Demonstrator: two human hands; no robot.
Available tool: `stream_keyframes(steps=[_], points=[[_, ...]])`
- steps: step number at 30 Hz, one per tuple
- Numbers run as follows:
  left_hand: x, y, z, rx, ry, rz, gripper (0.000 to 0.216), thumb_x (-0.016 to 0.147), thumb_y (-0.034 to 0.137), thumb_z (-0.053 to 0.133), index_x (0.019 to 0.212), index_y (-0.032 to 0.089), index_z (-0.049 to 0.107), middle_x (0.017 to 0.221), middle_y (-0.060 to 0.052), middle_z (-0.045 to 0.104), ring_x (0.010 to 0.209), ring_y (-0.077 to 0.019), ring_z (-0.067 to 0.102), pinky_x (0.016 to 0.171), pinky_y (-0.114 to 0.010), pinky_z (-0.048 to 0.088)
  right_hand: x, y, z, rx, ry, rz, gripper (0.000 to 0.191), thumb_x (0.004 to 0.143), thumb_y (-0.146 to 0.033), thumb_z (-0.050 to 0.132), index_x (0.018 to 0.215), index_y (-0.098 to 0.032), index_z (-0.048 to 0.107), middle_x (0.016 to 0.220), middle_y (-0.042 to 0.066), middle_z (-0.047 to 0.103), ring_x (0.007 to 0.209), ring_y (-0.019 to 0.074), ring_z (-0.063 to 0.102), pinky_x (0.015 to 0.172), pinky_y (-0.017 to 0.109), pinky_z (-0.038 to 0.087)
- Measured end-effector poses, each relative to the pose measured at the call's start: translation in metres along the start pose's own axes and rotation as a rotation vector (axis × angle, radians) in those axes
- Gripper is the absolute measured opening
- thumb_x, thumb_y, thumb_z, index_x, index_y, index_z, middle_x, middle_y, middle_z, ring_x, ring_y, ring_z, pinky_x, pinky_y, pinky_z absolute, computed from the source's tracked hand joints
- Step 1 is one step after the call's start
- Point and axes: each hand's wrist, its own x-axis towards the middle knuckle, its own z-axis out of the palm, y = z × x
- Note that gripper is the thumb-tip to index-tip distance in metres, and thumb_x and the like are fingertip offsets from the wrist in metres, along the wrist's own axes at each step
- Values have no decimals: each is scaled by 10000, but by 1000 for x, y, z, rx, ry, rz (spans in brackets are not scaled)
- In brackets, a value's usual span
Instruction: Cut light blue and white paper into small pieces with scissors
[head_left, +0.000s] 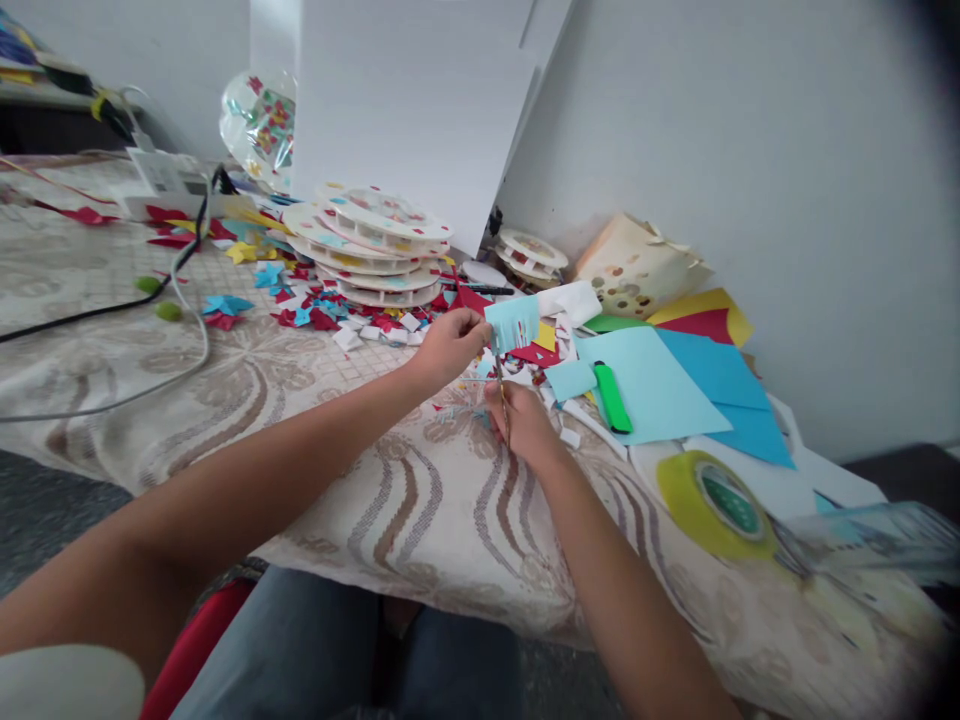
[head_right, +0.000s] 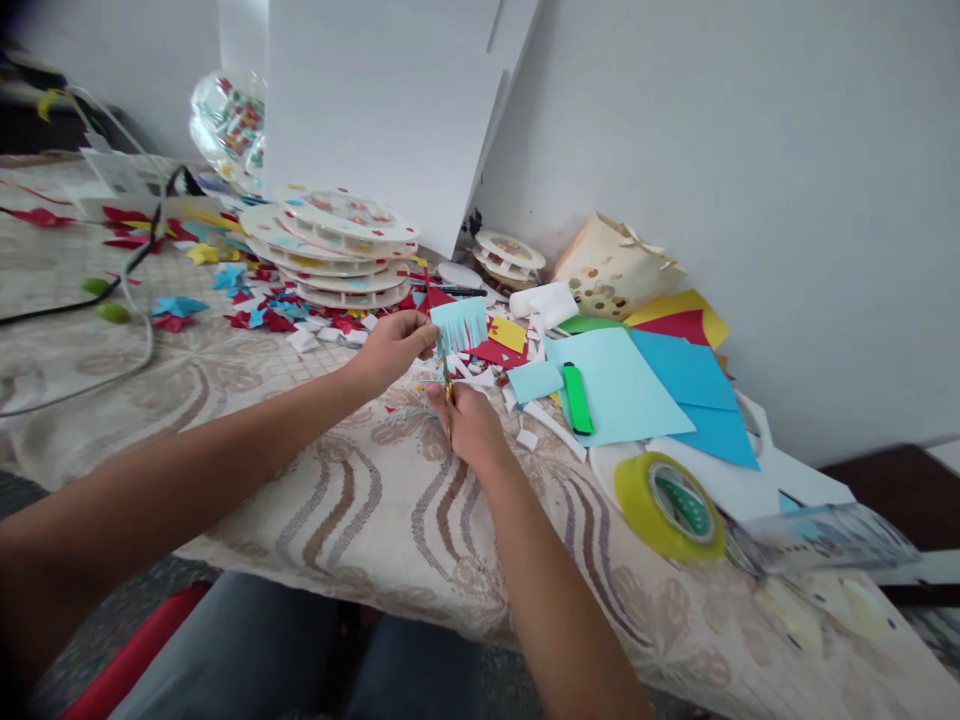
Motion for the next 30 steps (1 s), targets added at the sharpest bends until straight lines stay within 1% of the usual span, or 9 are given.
stream_keyframes(steps=[7,16,23,30], points=[[0,0,0,33,1,8,152,734,246,486,614,161,449,527,25,477,501,-81,454,504,-220,374,0,0,0,-23,3,11,577,811,-674,210,609,-185,442,496,18,517,452,126,477,451,218,296],[0,1,0,-29,0,-8,155,737,246,480,612,157,454,523,23,466,485,-73,434,479,-214,346,1,0,0,0,2,18,546,816,-660,236,627,-190,440,495,9,523,442,123,475,448,220,283],[1,1,-3,90,-8,25,185,743,252,479,586,159,446,521,23,474,503,-79,437,504,-220,346,0,-3,-2,17,1,36,541,816,-655,255,598,-192,433,469,3,508,448,129,485,461,225,300],[1,1,-4,100,-1,23,199,737,261,480,568,165,438,515,20,475,504,-84,433,507,-228,339,-1,-4,-4,2,5,7,517,839,-615,267,593,-194,438,482,5,520,458,129,486,474,229,309]])
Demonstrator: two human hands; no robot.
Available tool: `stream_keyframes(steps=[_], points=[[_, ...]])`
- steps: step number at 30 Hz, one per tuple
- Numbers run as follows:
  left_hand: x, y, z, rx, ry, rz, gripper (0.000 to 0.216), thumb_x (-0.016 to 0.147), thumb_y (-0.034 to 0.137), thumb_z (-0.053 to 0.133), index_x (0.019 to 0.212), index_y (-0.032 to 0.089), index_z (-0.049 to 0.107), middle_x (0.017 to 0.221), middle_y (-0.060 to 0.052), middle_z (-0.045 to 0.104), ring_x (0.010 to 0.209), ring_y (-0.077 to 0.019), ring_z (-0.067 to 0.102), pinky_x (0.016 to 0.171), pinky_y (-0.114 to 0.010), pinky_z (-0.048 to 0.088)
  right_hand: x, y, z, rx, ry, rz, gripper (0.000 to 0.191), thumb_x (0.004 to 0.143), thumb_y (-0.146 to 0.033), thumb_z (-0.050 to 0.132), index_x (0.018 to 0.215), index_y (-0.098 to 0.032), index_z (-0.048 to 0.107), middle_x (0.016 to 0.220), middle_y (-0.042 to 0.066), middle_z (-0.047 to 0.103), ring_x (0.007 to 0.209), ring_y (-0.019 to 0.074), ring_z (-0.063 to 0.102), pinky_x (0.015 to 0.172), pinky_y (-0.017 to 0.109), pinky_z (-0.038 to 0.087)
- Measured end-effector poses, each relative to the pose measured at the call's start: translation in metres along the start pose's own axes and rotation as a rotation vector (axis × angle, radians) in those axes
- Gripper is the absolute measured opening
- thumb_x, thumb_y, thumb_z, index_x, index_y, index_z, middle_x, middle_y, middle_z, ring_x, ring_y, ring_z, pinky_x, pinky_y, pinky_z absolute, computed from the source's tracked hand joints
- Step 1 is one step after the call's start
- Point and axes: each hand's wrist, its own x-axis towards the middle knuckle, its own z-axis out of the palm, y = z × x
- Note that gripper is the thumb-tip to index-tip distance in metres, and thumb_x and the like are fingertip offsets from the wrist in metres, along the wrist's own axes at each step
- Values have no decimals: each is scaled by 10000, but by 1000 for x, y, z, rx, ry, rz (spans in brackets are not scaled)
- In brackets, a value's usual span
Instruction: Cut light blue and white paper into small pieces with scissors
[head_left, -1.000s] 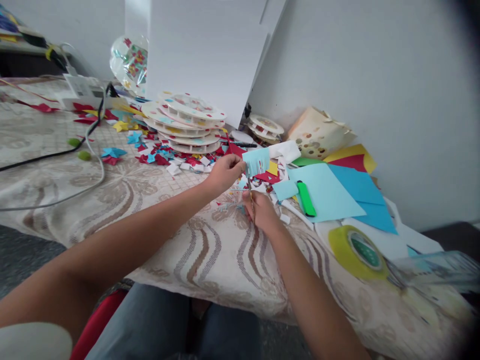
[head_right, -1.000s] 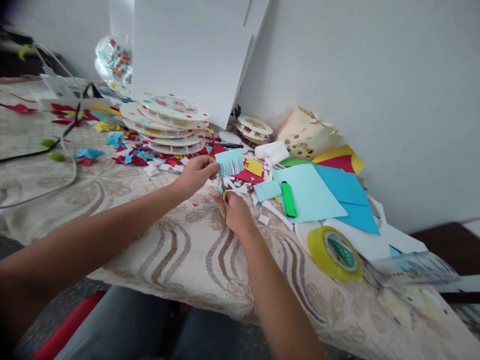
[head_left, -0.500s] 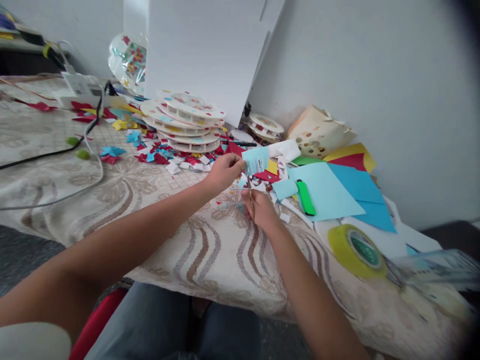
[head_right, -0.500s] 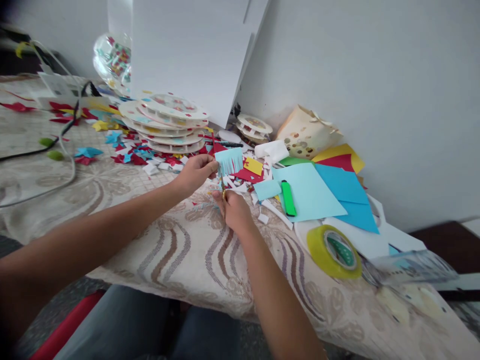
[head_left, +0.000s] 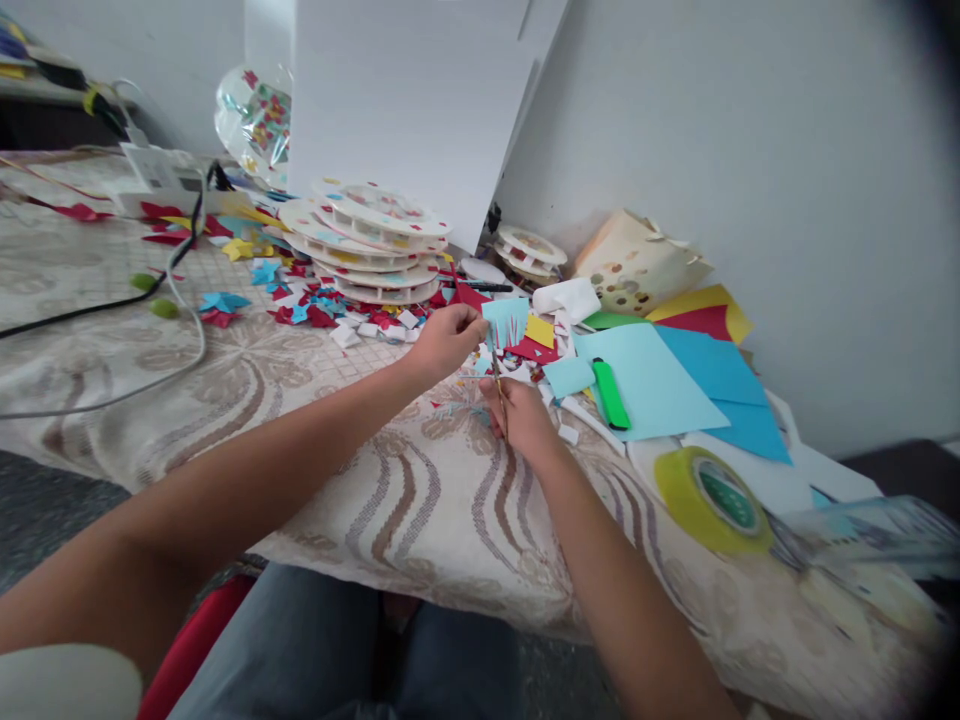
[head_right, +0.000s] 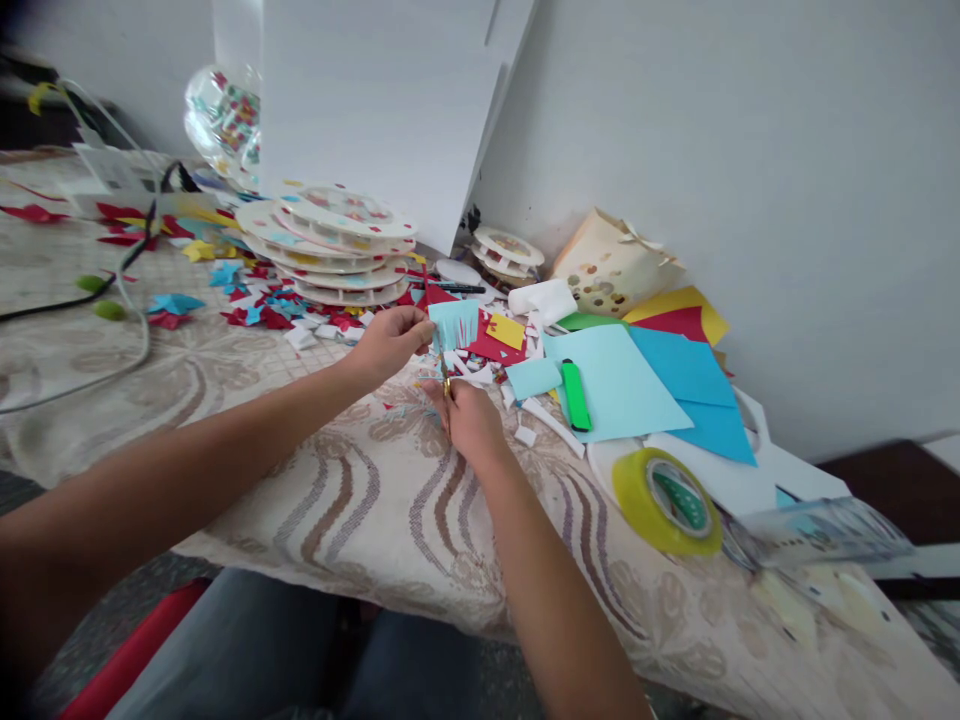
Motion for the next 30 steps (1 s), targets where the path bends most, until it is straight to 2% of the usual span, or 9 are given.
stream_keyframes(steps=[8,14,21,30], points=[[3,-5,1,-93,26,-12,154,735,237,493,606,160,458,528,21,476,495,-74,440,493,-218,351,1,-2,0,-14,12,16,535,827,-636,262,604,-191,458,497,18,517,493,143,497,481,234,309],[9,1,-8,-206,121,-19,117,756,201,477,649,161,454,531,24,485,477,-64,453,476,-202,352,-2,-3,0,109,-72,40,588,814,-674,182,559,-190,398,439,-15,434,425,116,447,447,227,305],[9,5,-9,-198,98,-18,100,772,187,471,677,158,459,550,23,506,499,-65,470,506,-205,366,-4,-9,-3,75,-71,-45,561,826,-657,194,562,-191,363,476,-24,390,454,108,404,449,229,277],[8,1,-4,-233,92,14,112,774,169,464,665,163,442,552,33,468,499,-60,434,518,-212,353,-5,-10,-3,60,-78,-18,552,827,-657,190,595,-191,372,499,-22,417,482,112,418,477,225,279]])
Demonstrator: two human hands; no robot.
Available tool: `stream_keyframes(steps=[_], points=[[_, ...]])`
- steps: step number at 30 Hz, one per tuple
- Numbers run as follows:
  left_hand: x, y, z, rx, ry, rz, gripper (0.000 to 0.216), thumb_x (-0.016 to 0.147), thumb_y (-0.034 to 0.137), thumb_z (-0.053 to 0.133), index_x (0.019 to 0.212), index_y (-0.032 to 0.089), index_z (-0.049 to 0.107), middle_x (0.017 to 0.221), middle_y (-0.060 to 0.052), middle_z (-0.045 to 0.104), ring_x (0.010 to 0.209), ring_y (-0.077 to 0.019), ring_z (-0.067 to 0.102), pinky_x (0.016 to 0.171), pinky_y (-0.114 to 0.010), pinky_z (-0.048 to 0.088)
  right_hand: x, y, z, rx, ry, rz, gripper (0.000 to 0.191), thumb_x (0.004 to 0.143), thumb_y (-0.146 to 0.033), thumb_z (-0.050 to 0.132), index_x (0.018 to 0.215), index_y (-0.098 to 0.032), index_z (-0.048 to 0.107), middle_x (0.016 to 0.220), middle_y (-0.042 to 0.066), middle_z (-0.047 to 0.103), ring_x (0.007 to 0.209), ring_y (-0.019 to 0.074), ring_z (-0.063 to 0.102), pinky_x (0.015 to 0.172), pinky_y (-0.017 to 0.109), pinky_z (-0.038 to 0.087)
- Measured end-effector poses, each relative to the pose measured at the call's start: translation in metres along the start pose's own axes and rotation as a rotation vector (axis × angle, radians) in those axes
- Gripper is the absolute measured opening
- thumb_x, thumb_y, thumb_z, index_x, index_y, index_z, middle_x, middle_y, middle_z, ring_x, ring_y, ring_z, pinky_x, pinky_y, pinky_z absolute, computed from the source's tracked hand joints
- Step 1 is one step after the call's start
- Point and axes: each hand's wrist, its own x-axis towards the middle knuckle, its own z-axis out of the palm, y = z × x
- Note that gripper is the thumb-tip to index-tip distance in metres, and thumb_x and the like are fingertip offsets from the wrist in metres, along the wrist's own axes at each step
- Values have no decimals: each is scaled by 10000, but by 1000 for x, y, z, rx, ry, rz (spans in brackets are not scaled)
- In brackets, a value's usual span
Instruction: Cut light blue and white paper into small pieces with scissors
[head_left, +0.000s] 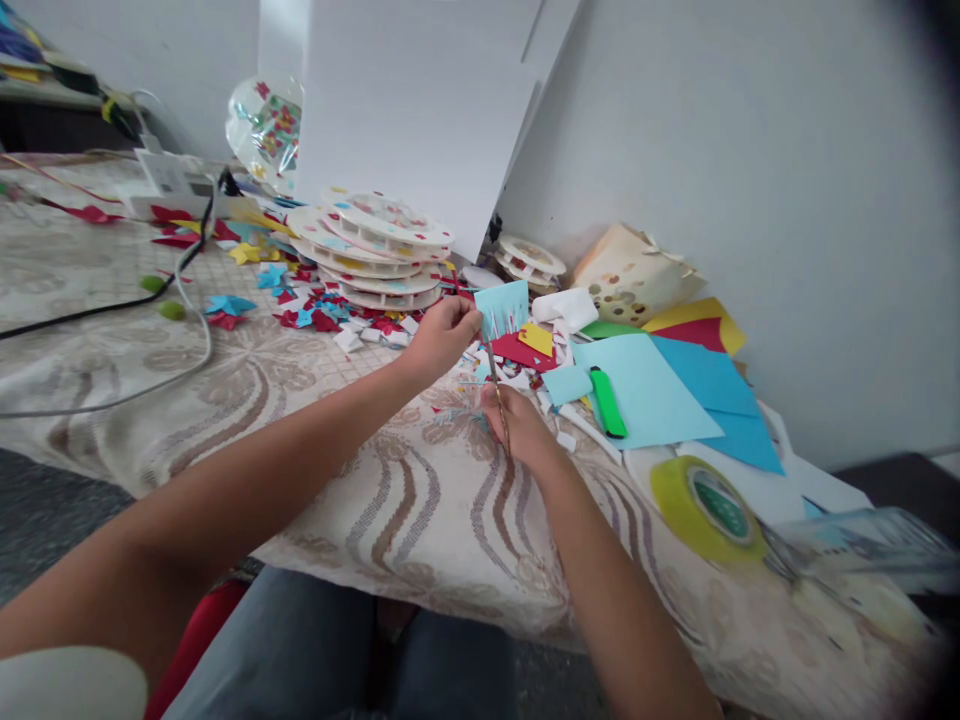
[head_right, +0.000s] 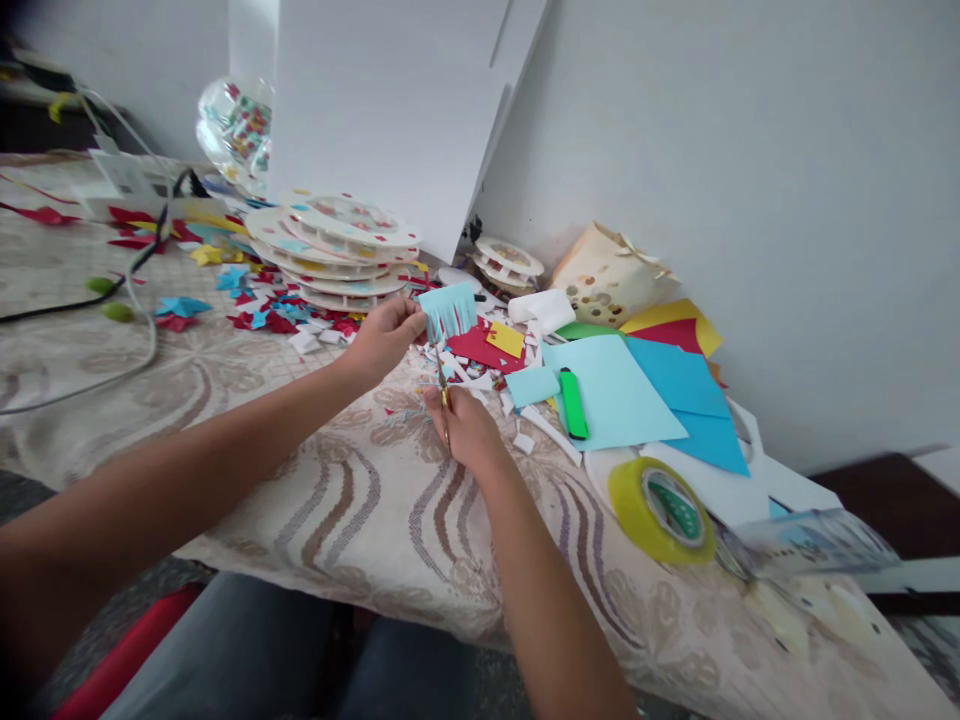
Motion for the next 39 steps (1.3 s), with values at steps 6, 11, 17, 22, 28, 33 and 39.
stream_keyframes(steps=[6,11,17,22,28,33,39], points=[[0,5,-2,14,68,7,128,782,165,453,659,175,420,519,34,459,485,-68,426,507,-220,348,-1,-3,-1,-28,19,-13,553,821,-663,203,590,-188,368,531,-17,435,510,112,421,491,223,278],[-2,3,-1,38,66,18,117,767,170,466,653,166,442,525,30,467,494,-72,440,492,-217,334,0,-2,0,-26,1,24,567,805,-685,193,613,-189,391,526,-14,444,506,117,433,487,222,276],[-4,-8,6,63,87,31,107,770,191,469,669,166,440,554,33,468,507,-69,445,503,-211,347,0,-2,0,-48,12,37,577,798,-695,187,625,-188,400,543,-6,461,518,122,445,490,220,288],[-6,-7,7,81,104,-15,112,777,195,470,671,159,460,556,25,492,517,-72,460,515,-213,357,-1,-6,-1,-69,21,51,584,796,-698,181,620,-189,406,519,-9,464,503,119,452,507,226,301],[-7,-5,8,30,127,-44,114,779,182,469,669,158,456,553,27,490,512,-70,472,525,-213,380,-2,-10,-1,-92,25,81,592,788,-709,174,616,-190,402,513,-8,471,502,119,460,517,228,307],[-10,-4,10,51,134,-47,121,779,184,477,662,155,461,558,27,492,513,-64,466,522,-204,372,-2,-11,-2,-97,7,93,596,795,-703,163,590,-192,392,497,-6,470,509,126,477,537,232,323],[-13,-4,12,53,128,-47,118,776,178,471,660,160,456,561,30,490,519,-67,465,520,-203,373,0,-6,-1,-121,25,76,596,797,-701,166,625,-194,427,546,12,505,537,136,487,549,237,334]])
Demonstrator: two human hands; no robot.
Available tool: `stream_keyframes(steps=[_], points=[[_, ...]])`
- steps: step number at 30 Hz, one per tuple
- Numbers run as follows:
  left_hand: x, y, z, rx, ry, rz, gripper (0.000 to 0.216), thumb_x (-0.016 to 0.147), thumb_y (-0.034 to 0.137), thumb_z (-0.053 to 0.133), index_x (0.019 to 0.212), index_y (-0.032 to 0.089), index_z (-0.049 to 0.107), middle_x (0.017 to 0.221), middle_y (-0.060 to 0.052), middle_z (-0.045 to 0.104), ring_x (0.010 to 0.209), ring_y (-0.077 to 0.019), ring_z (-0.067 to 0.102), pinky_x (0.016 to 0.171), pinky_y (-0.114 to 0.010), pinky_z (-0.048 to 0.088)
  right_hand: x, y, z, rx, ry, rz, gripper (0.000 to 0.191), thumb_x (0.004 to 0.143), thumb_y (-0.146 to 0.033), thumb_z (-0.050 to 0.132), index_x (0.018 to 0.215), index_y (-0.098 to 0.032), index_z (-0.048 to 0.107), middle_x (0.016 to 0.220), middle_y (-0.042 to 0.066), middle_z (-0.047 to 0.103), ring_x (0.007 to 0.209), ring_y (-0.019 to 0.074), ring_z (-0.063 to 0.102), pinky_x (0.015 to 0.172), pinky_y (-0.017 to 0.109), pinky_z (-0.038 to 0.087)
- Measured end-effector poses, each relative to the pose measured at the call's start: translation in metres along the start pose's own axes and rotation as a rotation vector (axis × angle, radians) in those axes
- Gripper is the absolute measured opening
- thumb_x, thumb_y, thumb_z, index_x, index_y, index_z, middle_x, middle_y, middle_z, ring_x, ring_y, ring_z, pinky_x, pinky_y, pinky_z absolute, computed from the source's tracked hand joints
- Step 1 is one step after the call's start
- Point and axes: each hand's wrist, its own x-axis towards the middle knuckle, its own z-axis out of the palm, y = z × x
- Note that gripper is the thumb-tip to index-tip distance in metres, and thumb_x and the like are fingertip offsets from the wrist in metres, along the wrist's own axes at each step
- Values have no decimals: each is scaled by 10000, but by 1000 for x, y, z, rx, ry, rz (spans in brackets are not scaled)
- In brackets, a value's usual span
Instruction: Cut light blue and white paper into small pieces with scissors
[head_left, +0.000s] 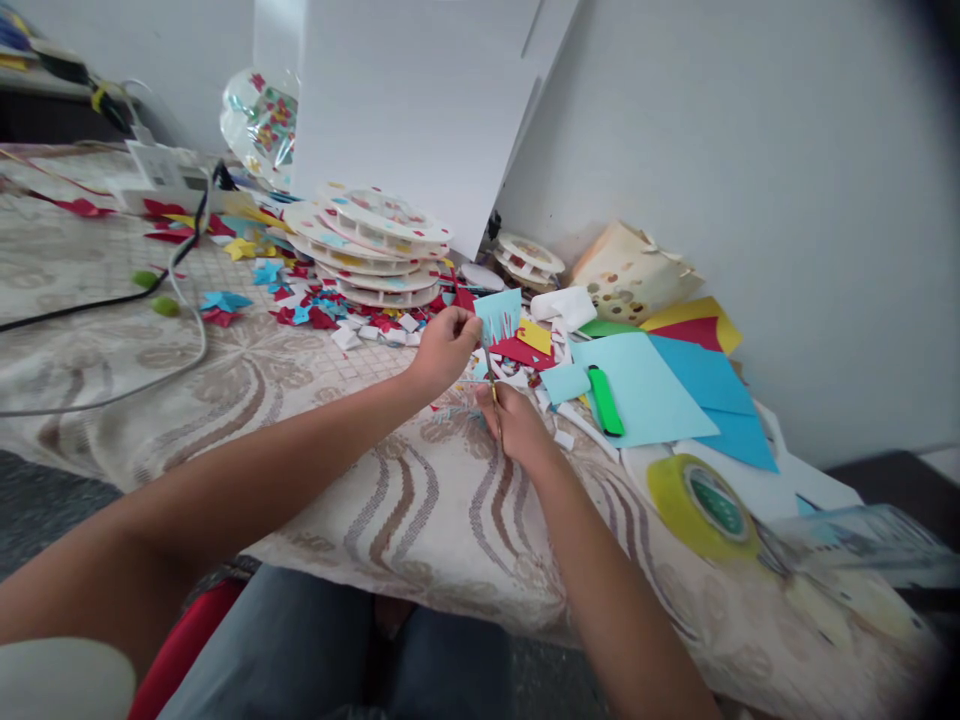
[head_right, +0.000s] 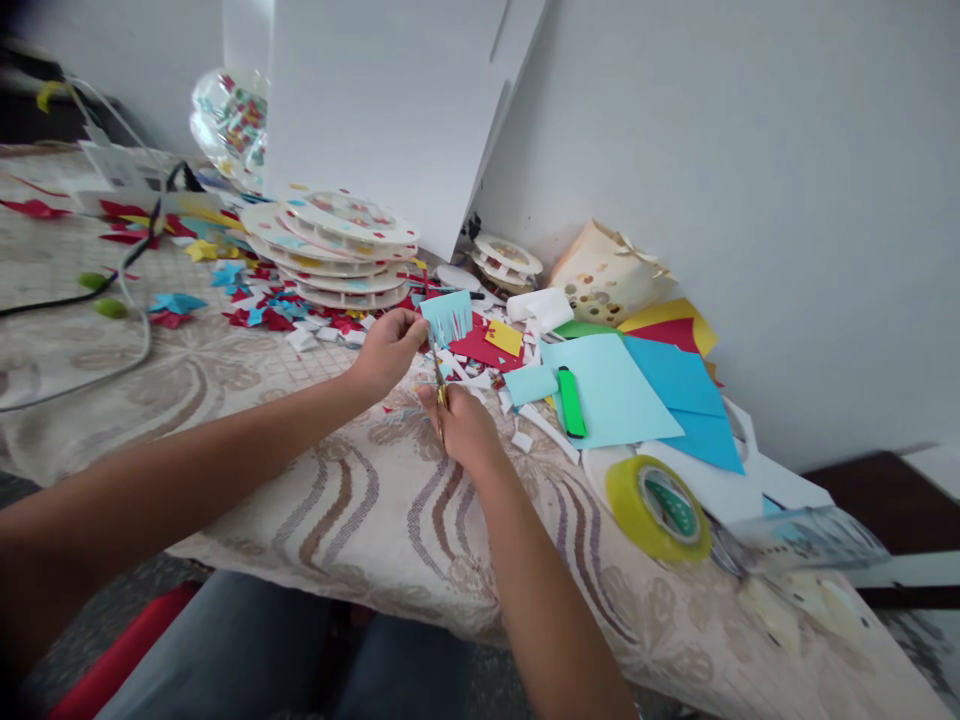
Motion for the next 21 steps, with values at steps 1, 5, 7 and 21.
stream_keyframes(steps=[1,5,7,21], points=[[0,-1,0,15,2,11,116,774,181,472,661,160,458,565,30,492,523,-68,465,521,-204,372,0,1,0,-6,-1,-5,601,796,-702,162,629,-193,433,551,15,508,540,137,487,543,236,331],[-2,-4,1,55,25,33,111,769,201,481,666,162,468,575,28,494,537,-73,462,528,-209,371,2,3,1,-36,5,0,625,785,-715,148,665,-187,460,595,35,531,550,141,489,521,230,313],[-3,-6,2,46,36,31,109,768,213,483,673,163,471,581,26,495,541,-74,464,528,-211,373,2,2,1,-60,2,6,631,787,-713,142,682,-185,470,610,41,538,555,142,490,520,230,304],[-2,0,2,-58,31,0,104,786,190,467,687,162,450,580,34,478,524,-63,466,523,-202,378,0,-5,2,-192,64,15,601,823,-669,143,734,-183,484,641,37,552,557,143,471,506,235,259]])
